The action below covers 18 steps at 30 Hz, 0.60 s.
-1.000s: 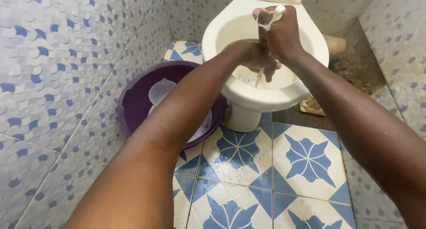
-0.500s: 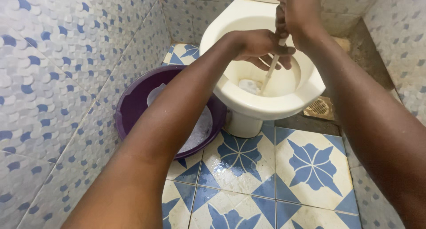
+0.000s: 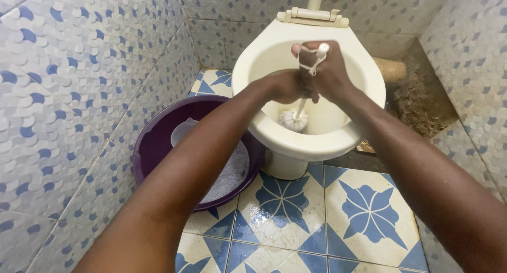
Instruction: The person cleans the interior and rim of a toilet using a brush and soapy water from a bucket, rinsing the brush with water from a pitcher.
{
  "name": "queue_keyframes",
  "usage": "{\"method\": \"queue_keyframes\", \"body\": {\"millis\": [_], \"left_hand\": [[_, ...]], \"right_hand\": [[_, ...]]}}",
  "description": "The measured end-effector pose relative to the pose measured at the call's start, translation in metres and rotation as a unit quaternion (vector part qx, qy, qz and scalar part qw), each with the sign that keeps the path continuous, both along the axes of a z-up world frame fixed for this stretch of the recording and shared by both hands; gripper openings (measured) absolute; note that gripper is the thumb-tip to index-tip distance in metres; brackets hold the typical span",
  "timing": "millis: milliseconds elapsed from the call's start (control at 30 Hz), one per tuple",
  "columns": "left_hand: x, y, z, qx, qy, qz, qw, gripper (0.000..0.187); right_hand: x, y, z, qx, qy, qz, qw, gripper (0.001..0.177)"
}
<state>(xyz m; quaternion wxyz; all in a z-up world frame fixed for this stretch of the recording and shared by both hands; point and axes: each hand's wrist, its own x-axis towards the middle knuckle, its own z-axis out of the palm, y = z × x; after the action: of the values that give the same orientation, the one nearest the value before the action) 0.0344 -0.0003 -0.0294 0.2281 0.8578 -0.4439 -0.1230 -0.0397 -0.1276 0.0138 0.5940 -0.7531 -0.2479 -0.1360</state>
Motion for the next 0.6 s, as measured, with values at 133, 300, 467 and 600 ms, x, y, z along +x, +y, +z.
{"method": "queue_keyframes", "body": {"millis": [133, 300, 467, 600], "left_hand": [[-0.002, 0.001, -0.01, 0.016, 0.01, 0.007, 1.0, 0.023], [0.004, 0.001, 0.004, -0.035, 0.015, 0.037, 0.999, 0.027], [-0.017, 0.007, 0.008, 0.009, 0.014, 0.064, 0.998, 0.03], [-0.004, 0.006, 0.03, -0.069, -0.005, 0.085, 0.994, 0.028]], "right_hand": [[-0.005, -0.003, -0.005, -0.018, 0.035, 0.014, 0.999, 0.043], [0.01, -0.016, -0.005, -0.071, -0.097, -0.034, 0.992, 0.048], [0.012, -0.001, -0.02, -0.146, -0.172, -0.006, 0.974, 0.046], [0.022, -0.007, 0.002, -0.09, -0.148, -0.081, 0.982, 0.048]]}}
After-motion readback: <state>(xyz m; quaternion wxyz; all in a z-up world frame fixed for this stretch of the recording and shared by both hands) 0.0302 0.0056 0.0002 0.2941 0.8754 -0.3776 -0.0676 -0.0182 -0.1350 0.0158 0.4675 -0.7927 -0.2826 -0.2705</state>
